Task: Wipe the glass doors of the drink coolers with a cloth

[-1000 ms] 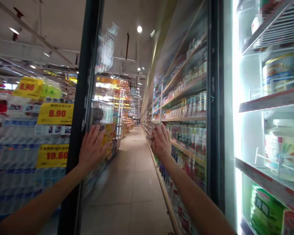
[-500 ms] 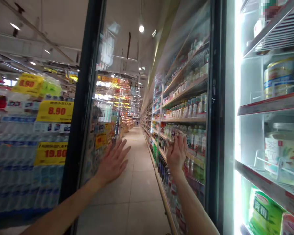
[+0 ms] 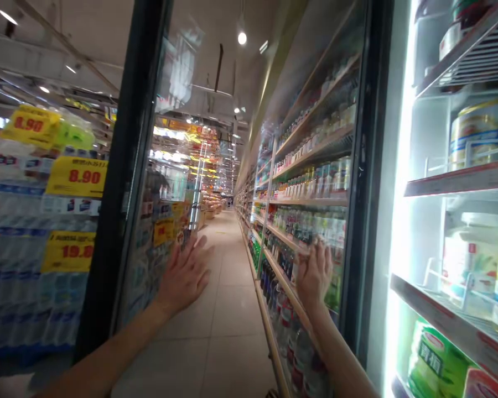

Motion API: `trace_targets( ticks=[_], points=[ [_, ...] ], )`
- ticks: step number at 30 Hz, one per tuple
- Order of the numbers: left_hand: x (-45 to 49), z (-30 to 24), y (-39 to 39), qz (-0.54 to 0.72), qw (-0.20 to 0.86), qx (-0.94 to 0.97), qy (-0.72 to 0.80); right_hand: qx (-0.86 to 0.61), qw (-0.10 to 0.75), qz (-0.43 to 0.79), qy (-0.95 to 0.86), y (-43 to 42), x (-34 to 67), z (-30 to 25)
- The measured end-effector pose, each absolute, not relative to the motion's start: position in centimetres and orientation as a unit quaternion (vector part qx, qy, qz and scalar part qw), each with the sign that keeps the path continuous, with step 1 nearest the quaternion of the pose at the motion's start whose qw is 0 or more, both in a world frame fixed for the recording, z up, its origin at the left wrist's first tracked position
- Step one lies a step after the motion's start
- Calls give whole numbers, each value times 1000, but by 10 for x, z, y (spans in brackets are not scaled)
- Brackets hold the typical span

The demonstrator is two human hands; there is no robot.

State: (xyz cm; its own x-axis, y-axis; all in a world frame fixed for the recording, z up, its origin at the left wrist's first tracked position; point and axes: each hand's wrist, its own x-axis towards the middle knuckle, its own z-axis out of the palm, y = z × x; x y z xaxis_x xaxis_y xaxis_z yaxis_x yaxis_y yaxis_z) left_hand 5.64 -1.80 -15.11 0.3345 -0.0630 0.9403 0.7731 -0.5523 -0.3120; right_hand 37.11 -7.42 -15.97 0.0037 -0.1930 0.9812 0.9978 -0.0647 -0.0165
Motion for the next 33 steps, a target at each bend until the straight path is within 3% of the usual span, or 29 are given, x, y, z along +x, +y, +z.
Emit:
trace_targets(
  ticks=[4,8,10,15,22,24,29,33],
  points=[
    [57,-152,-17,-522,412,-704,-250,-390,399,-578,-595,-74,357,-170],
    [57,-153,-16,-519,416,-703,-253,-421,529,-592,-440,-69,360,-157],
    [56,-153,-16,-519,415,-704,-250,-432,545,-580,-425,-67,351,-156],
    [56,-153,-16,-526,413,-702,-243,-359,392,-580,-617,-68,333,-171],
    [57,-153,-17,-526,412,-703,-244,-484,604,-533,-341,-69,396,-167],
    [57,-153,-17,-528,415,-700,-243,-469,589,-544,-371,-67,383,-174],
    [56,-153,-15,-529,416,-698,-247,-365,402,-584,-603,-65,340,-178],
    [56,-154,-15,-529,419,-696,-245,-424,536,-582,-441,-65,346,-157]
  ],
)
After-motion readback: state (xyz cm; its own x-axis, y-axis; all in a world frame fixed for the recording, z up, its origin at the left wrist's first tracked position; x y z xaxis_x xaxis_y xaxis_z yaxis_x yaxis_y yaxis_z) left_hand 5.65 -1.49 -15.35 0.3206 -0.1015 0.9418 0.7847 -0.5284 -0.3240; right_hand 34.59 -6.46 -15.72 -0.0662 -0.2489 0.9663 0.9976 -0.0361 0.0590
